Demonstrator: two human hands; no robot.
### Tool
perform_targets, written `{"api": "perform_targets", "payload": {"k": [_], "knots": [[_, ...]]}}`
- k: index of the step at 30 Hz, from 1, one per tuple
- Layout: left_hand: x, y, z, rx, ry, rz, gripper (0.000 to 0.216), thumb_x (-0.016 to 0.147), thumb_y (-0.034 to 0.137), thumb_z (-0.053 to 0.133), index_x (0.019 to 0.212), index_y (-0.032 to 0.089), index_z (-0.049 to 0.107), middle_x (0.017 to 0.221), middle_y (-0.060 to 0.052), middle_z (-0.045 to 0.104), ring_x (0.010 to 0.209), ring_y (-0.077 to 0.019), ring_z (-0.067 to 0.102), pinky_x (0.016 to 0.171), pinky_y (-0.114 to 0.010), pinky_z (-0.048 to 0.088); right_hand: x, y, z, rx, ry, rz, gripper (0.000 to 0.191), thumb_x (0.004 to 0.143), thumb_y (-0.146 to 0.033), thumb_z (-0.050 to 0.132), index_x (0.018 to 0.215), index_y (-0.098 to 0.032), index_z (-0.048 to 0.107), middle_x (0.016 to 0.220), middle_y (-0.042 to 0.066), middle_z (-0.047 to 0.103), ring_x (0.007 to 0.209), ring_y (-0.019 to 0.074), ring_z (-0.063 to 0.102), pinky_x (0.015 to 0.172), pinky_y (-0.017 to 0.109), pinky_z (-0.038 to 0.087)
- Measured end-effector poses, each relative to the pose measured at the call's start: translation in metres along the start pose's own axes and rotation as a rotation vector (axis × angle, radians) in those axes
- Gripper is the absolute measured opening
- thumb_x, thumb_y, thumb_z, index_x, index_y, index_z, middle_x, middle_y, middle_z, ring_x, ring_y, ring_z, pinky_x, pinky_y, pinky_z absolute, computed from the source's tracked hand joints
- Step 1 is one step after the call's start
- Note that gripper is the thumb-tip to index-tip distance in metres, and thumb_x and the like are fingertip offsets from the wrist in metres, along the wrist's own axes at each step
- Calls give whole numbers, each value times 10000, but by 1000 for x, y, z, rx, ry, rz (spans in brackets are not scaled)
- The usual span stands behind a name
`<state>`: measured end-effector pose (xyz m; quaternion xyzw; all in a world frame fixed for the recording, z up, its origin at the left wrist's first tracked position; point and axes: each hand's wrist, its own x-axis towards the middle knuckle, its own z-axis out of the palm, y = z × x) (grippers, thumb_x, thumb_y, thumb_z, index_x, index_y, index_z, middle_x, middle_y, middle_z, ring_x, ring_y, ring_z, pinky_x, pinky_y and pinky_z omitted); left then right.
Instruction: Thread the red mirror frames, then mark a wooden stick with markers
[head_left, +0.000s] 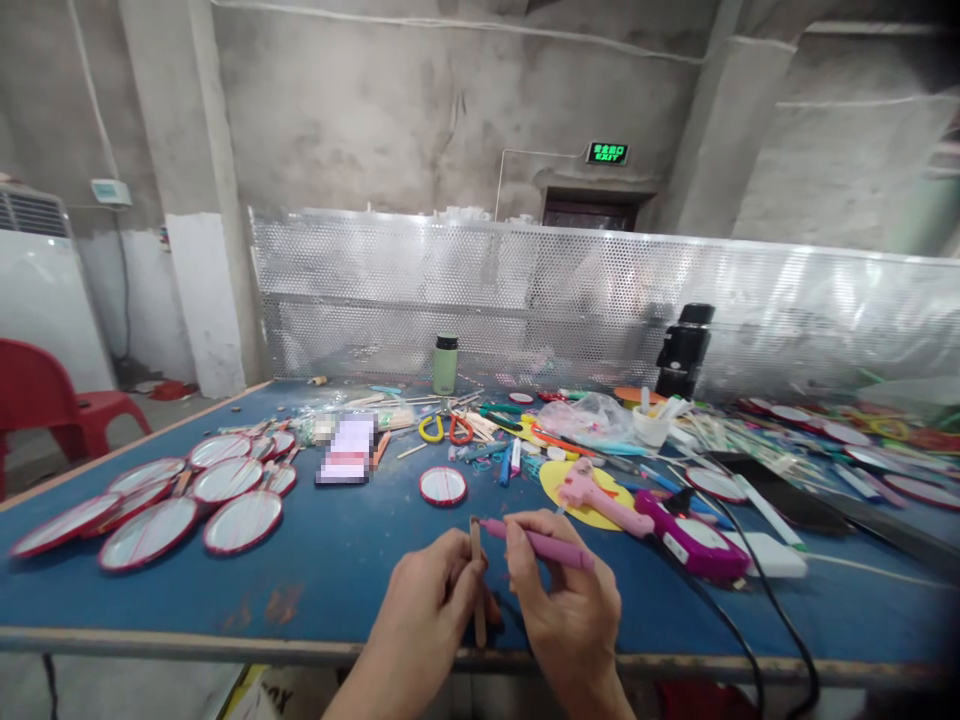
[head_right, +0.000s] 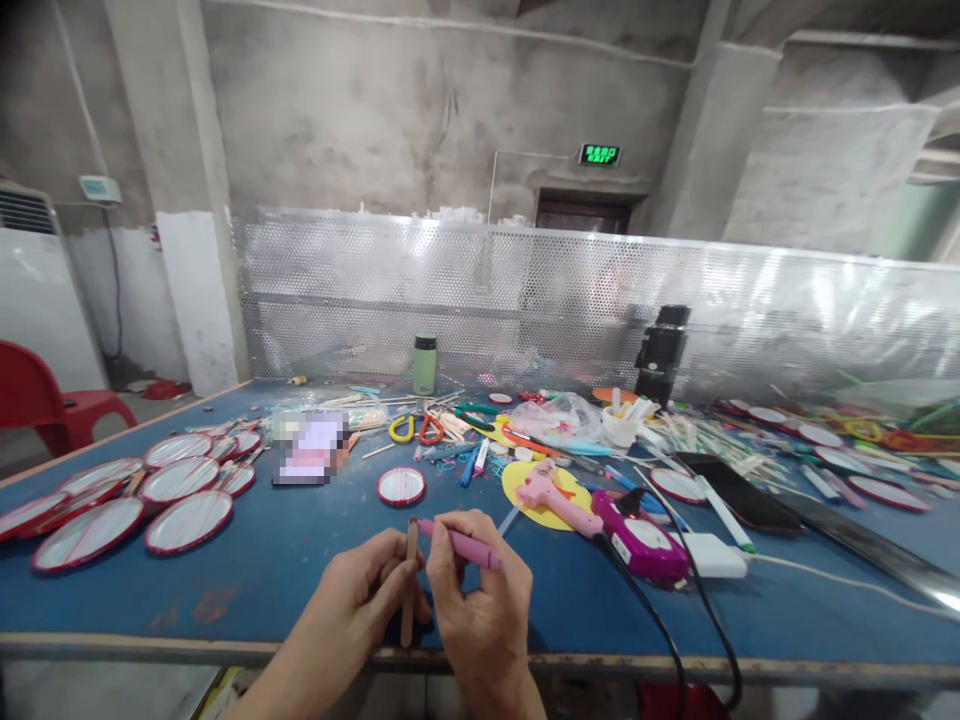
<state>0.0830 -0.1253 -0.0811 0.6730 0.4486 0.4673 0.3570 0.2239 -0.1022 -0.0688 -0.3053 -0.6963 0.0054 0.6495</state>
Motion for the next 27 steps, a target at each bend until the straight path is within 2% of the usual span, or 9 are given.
{"api": "perform_targets", "payload": {"k": [19, 27], "knots": [[1, 0, 0, 27, 9, -2, 248, 983, 334, 447, 787, 222, 549, 712, -34, 726, 615, -181, 662, 605, -243, 469, 1, 0, 0, 8, -20, -4, 130, 937, -150, 591, 844, -209, 661, 688, -16, 661, 483, 97, 596, 465, 173, 529], [3, 0, 0, 18, 2, -4, 253, 985, 345, 444, 811, 216, 574, 725, -46, 744, 625, -185, 671, 608, -242, 476, 0, 1, 1, 3, 22, -4, 132, 936, -141, 592, 853, -218, 660, 687, -34, 659, 447, 80, 576, 471, 171, 530]]}}
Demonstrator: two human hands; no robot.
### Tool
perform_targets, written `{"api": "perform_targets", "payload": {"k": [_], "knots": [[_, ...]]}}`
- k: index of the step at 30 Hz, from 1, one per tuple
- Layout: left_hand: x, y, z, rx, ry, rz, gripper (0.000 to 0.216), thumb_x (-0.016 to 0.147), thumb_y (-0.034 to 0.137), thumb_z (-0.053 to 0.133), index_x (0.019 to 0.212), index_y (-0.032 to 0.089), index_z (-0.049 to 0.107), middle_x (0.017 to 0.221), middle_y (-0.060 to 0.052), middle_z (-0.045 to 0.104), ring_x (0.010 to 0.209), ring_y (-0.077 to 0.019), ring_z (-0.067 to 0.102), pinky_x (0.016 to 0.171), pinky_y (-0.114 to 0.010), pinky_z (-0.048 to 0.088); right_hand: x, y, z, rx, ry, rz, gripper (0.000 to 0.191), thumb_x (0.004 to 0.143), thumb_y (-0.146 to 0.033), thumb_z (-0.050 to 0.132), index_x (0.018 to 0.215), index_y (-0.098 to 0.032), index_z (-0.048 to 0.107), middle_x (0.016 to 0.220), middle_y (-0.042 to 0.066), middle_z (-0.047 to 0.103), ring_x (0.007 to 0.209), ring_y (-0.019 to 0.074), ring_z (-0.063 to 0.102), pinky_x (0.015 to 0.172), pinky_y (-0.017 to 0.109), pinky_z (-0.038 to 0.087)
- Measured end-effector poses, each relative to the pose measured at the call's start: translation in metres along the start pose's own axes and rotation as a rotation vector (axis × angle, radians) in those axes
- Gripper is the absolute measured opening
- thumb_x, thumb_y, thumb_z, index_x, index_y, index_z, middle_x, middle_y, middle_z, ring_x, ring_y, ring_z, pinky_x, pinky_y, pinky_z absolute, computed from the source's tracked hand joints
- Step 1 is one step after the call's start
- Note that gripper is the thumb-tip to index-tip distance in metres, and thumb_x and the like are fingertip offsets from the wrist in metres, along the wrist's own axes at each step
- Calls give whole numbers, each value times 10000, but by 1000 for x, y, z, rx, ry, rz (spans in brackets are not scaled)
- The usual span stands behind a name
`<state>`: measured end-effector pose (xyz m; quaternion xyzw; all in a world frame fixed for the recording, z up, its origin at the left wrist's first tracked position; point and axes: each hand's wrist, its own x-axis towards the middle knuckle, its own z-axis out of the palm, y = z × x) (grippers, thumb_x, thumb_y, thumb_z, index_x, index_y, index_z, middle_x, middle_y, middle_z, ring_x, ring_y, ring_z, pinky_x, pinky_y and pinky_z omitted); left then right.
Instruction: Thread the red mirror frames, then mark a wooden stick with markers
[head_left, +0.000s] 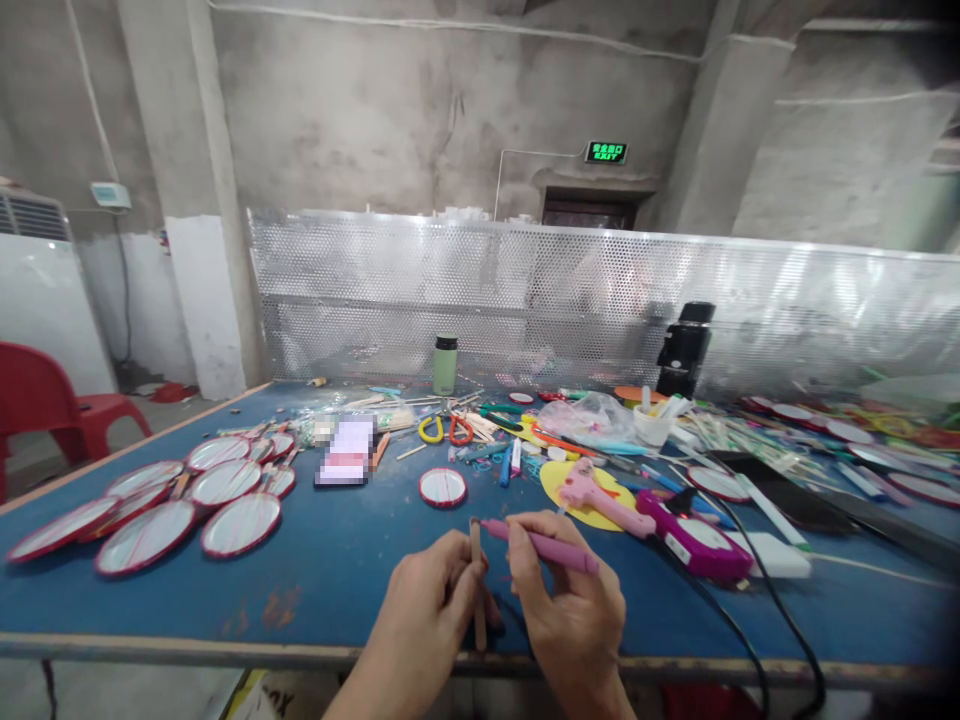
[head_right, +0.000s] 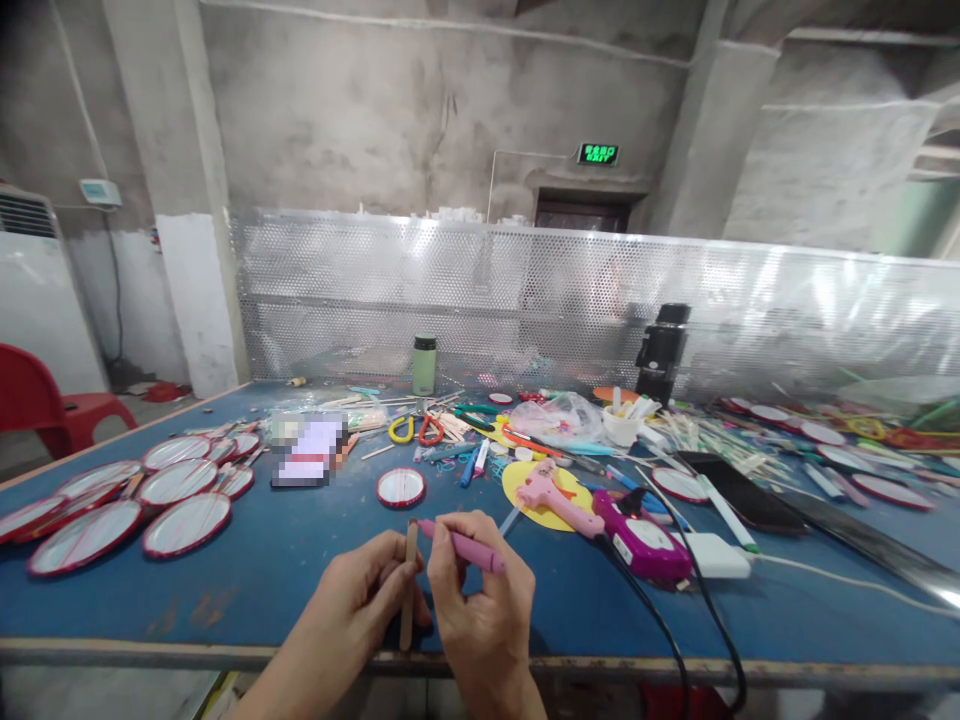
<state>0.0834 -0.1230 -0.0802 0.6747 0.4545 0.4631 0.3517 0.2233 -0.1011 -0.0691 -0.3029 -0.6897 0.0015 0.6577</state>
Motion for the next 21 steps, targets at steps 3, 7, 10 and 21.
{"api": "perform_targets", "payload": {"k": [3, 7, 10, 21], "knots": [[0, 1, 0, 5, 3, -6, 247, 978, 344, 453, 805, 216, 574, 701, -39, 732, 614, -185, 669, 607, -244, 481, 1, 0, 0, -3, 0, -13, 131, 929, -132, 595, 854, -219, 659, 698, -34, 667, 451, 77, 578, 464, 163, 517], [0, 3, 0, -13, -9, -9, 251, 982, 343, 438, 798, 217, 553, 709, -43, 731, 619, -188, 678, 614, -249, 492, 2, -1, -1, -8, -6, -30, 146, 918, -116, 592, 830, -214, 656, 689, -26, 671, 498, 93, 609, 486, 166, 519], [-1, 1, 0, 11, 5, -9, 248, 980, 336, 438, 791, 217, 546, 714, -49, 734, 644, -194, 682, 631, -255, 490, 2, -2, -1, -16, -6, -52, 147, 915, -112, 596, 824, -209, 657, 697, -13, 687, 555, 108, 645, 522, 169, 529], [1, 0, 1, -29, -8, -14, 255, 985, 350, 441, 806, 210, 556, 707, -39, 725, 622, -185, 682, 605, -245, 495, 2, -1, -1, 9, -3, -48, 146, 927, -117, 590, 845, -212, 663, 721, -1, 696, 602, 113, 664, 535, 164, 524]]}}
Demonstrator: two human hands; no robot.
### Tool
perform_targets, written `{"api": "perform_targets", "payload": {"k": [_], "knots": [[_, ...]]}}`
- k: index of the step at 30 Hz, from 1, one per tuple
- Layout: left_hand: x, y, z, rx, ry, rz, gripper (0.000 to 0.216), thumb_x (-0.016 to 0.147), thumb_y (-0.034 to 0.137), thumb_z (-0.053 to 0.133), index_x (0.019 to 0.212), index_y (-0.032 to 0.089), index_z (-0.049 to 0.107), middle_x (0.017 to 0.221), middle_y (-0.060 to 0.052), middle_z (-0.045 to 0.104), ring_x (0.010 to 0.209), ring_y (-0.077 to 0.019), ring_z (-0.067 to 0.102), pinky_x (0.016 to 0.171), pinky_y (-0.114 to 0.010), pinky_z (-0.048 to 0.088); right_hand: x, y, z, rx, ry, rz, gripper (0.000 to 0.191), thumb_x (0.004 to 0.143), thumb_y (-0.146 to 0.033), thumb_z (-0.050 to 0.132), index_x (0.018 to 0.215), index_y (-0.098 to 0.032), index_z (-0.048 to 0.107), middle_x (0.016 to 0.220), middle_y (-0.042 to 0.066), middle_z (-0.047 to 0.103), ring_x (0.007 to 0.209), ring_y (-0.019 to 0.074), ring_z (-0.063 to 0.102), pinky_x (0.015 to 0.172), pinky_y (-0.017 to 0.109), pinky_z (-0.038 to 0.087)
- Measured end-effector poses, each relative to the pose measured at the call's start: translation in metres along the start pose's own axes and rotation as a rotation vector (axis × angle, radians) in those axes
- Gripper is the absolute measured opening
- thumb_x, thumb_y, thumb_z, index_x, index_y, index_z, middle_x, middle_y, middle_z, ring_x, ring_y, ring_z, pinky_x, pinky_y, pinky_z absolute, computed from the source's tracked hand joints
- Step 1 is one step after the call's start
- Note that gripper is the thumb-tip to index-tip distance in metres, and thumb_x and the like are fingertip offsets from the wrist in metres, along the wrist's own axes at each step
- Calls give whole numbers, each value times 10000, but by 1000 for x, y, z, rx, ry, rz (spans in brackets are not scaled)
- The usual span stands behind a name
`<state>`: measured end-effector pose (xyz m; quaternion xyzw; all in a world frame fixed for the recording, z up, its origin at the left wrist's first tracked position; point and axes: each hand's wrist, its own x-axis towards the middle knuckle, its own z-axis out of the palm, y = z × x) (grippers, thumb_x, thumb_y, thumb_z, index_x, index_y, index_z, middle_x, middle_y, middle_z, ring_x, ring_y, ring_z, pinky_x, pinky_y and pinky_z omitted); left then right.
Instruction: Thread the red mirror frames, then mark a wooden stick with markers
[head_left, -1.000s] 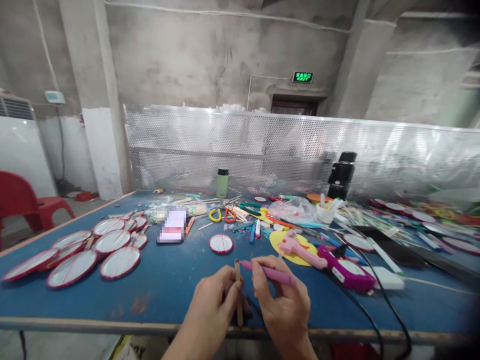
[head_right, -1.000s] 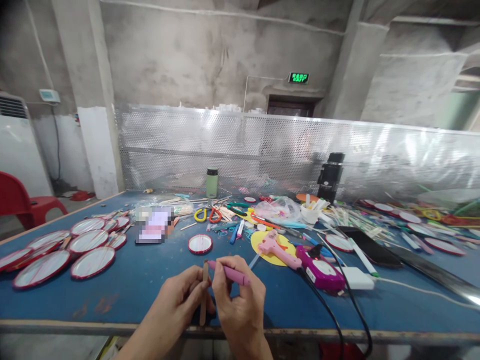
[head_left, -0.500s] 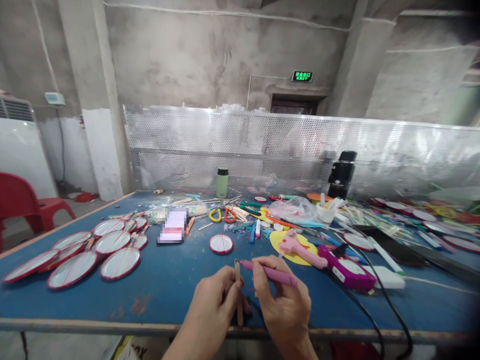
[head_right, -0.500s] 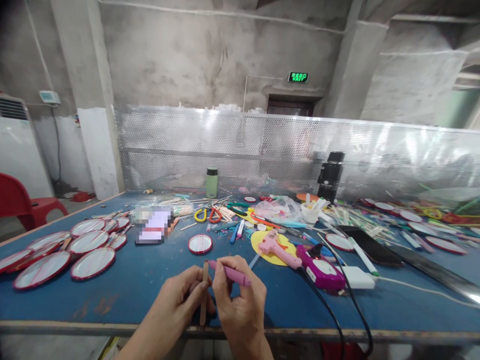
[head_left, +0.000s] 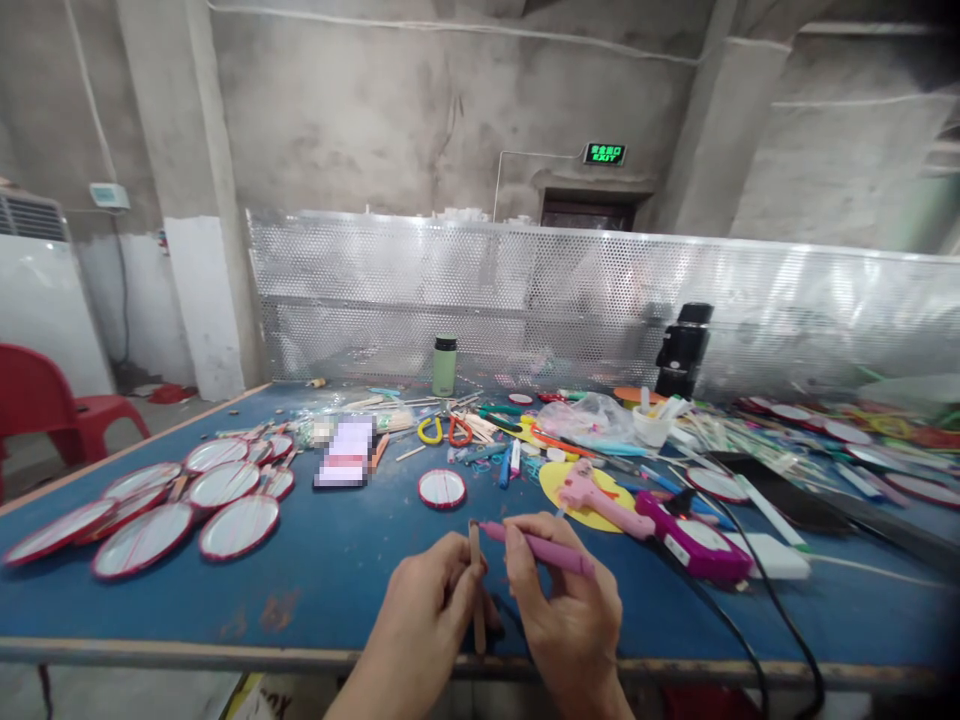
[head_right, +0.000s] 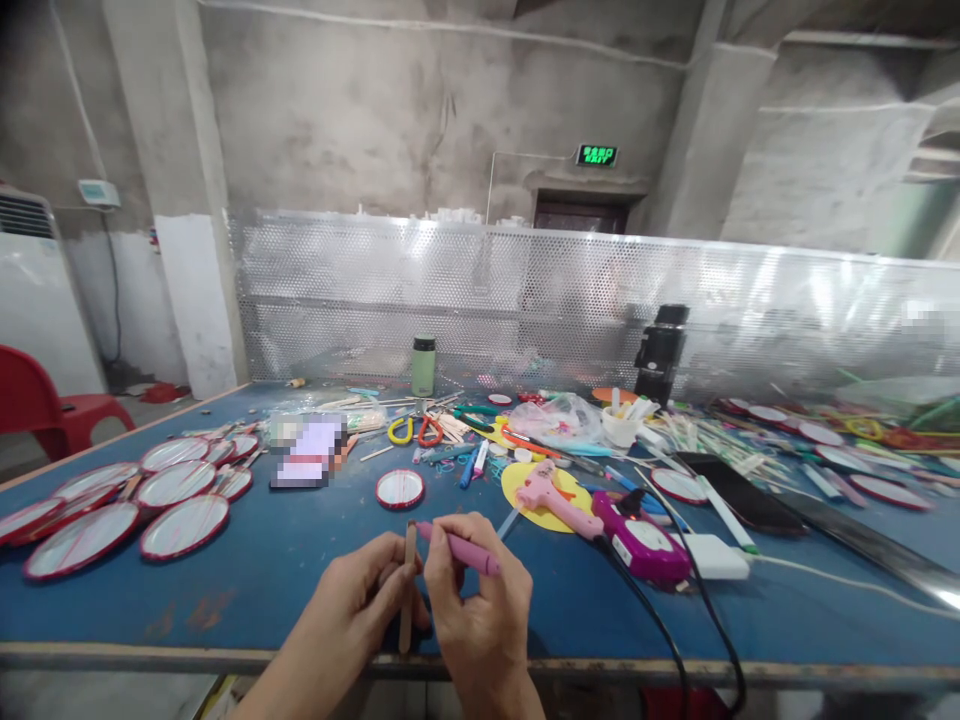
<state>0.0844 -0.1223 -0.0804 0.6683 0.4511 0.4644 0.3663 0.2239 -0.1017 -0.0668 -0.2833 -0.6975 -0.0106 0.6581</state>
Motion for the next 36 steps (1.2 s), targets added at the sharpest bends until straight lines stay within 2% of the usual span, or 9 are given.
{"api": "perform_targets", "payload": {"k": [9, 16, 27, 36], "knots": [[-1, -1, -1, -5, -5, 14, 232, 982, 343, 437, 841, 209, 563, 720, -46, 733, 629, -191, 682, 619, -252, 504, -2, 1, 0, -5, 20, 30, 131, 934, -120, 590, 872, -221, 648, 722, -30, 682, 504, 81, 623, 530, 166, 535], [-1, 0, 0, 12, -10, 19, 256, 985, 366, 414, 820, 213, 537, 714, -60, 743, 625, -203, 695, 609, -261, 507, -1, 1, 0, 19, 8, 23, 130, 924, -124, 600, 856, -219, 657, 709, -22, 679, 555, 93, 631, 538, 159, 524], [1, -3, 0, 14, -20, 12, 258, 989, 385, 423, 857, 202, 548, 722, -65, 751, 624, -199, 699, 599, -248, 496, 1, 0, -1, 4, -2, -12, 137, 922, -118, 593, 858, -228, 644, 666, -46, 640, 486, 71, 568, 505, 142, 484], [1, -3, 0, 29, -9, 23, 254, 988, 361, 421, 816, 215, 537, 714, -53, 742, 623, -192, 686, 617, -252, 495, 3, 1, 0, -7, -25, -9, 149, 923, -115, 587, 844, -220, 657, 702, -18, 691, 554, 95, 639, 526, 152, 508]]}}
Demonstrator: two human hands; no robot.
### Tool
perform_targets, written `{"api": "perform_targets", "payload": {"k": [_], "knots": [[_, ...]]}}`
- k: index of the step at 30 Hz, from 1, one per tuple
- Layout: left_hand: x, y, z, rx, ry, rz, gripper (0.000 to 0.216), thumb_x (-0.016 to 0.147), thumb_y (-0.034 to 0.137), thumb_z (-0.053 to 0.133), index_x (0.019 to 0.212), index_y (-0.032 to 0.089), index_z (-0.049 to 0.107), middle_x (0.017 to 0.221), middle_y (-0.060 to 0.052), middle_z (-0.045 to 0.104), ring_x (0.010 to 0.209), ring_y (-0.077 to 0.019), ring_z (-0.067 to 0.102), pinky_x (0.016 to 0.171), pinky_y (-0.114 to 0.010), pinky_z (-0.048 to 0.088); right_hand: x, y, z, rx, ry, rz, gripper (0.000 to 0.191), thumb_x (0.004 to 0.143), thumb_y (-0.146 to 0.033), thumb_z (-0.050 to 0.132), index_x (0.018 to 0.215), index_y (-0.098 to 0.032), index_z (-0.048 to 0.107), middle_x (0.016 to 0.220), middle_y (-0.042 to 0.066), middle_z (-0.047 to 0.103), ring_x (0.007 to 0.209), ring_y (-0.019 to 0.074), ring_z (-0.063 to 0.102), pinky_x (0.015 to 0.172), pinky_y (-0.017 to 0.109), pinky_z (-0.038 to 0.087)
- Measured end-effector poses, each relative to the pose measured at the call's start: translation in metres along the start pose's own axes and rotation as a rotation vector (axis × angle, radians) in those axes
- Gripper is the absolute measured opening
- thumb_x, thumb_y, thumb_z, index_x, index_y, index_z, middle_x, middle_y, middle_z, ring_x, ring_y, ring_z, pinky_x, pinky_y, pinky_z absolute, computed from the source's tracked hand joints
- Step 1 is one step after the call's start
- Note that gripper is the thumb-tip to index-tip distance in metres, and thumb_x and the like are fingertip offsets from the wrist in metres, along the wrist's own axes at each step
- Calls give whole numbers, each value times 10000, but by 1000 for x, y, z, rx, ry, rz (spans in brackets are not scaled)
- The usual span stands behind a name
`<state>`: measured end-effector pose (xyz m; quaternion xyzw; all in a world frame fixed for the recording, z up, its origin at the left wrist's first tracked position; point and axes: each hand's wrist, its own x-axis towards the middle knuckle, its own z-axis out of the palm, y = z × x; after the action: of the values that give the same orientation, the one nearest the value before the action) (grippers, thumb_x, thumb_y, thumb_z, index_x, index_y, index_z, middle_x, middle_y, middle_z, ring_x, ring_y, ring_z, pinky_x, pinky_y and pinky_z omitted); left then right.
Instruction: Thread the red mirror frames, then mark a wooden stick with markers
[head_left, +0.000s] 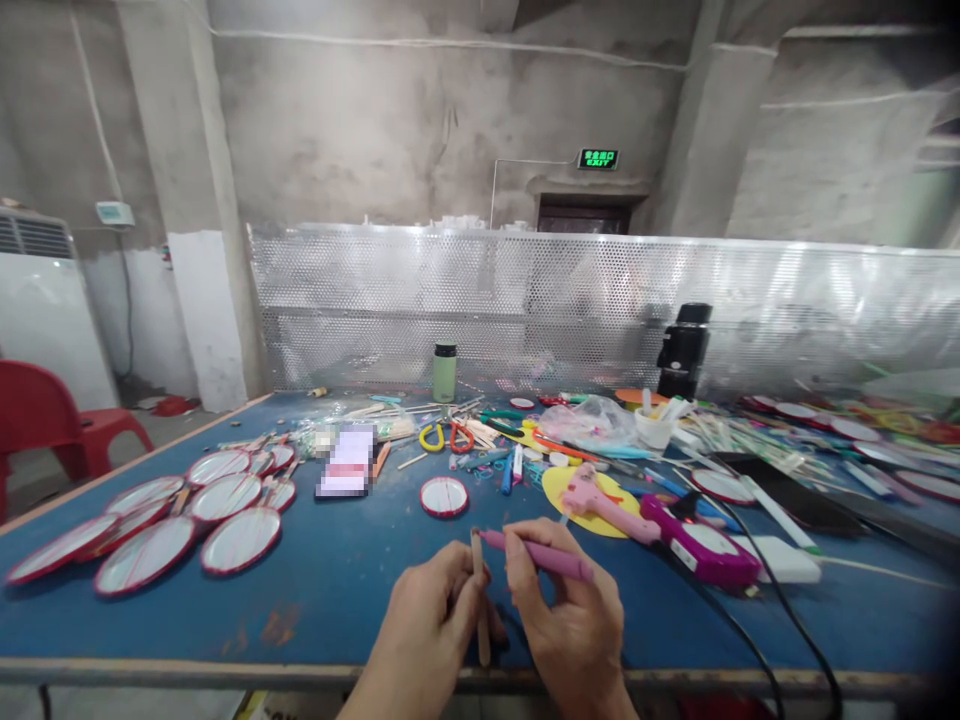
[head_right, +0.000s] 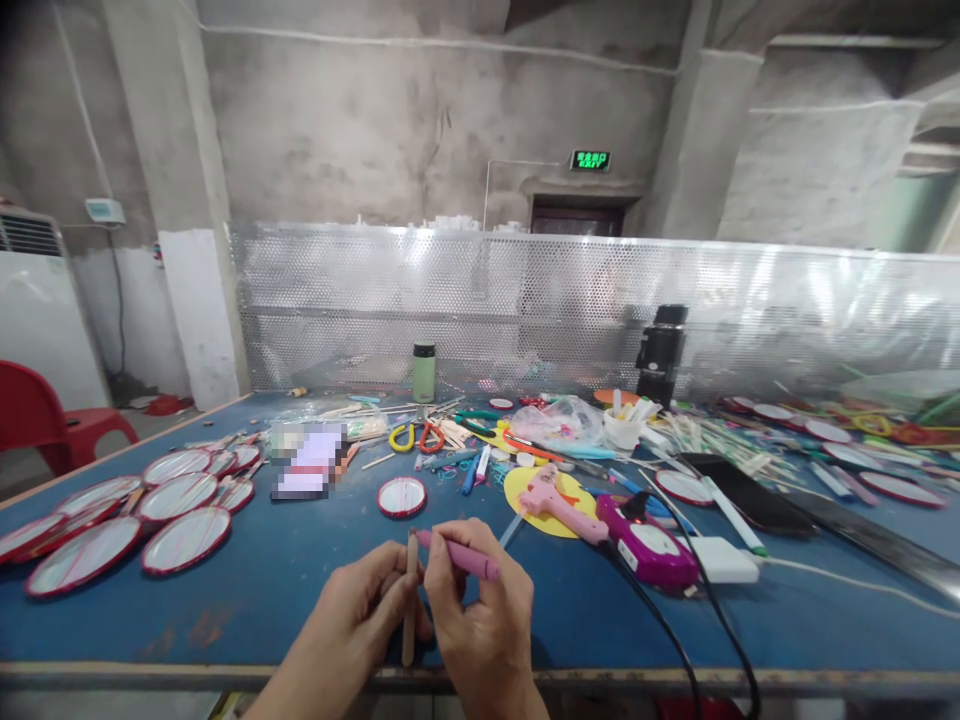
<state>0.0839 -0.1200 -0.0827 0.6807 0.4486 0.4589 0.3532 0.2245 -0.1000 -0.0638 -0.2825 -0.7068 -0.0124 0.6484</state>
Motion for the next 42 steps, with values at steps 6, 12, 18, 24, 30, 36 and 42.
{"api": "perform_targets", "payload": {"k": [6, 12, 18, 24, 30, 36, 42], "knots": [[-3, 2, -2, -70, -24, -21, 278, 981, 418, 439, 865, 203, 571, 714, -51, 749, 617, -183, 670, 606, -248, 487, -10, 4, 0, 142, 109, 200, 89, 916, -201, 640, 851, -204, 701, 636, -19, 660, 424, 94, 581, 427, 184, 494], [-5, 8, -11, -199, -99, -141, 378, 943, 532, 495, 929, 169, 599, 691, -46, 754, 459, -108, 463, 464, -202, 340, -3, 13, -3, 706, 322, 780, 278, 744, -392, 836, 775, -161, 686, 486, -31, 584, 346, 82, 483, 315, 166, 367], [-8, 13, -11, -152, -76, -116, 353, 912, 521, 549, 832, 180, 595, 622, -23, 729, 533, -143, 572, 529, -214, 409, 3, 15, -8, 910, 278, 899, 305, 695, -398, 861, 735, -143, 697, 433, -47, 540, 313, 45, 415, 319, 142, 302], [-11, 8, -12, -99, -106, -123, 382, 915, 558, 539, 780, 203, 584, 600, 12, 710, 570, -162, 625, 568, -218, 448, 0, 16, -5, 943, 306, 928, 317, 725, -421, 835, 737, -136, 697, 427, -63, 514, 298, 35, 387, 311, 141, 277], [-13, 9, -16, -66, -109, -146, 431, 897, 615, 539, 749, 213, 586, 592, 19, 696, 572, -159, 601, 573, -217, 445, -2, 14, -7, 955, 313, 921, 315, 737, -419, 832, 731, -138, 691, 440, -63, 511, 315, 36, 381, 316, 142, 273], [-14, 9, -17, -73, -117, -147, 467, 889, 649, 525, 708, 223, 584, 589, 16, 707, 561, -162, 615, 595, -223, 460, -3, 12, -8, 945, 335, 910, 260, 725, -361, 836, 744, -141, 699, 450, -58, 522, 331, 40, 381, 326, 144, 283], [-13, 8, -17, -65, -99, -123, 431, 903, 615, 523, 742, 219, 574, 565, 16, 699, 538, -156, 574, 556, -221, 421, -2, 13, -8, 922, 418, 898, 260, 716, -365, 835, 731, -140, 707, 462, -53, 534, 345, 53, 413, 328, 151, 288]]}}
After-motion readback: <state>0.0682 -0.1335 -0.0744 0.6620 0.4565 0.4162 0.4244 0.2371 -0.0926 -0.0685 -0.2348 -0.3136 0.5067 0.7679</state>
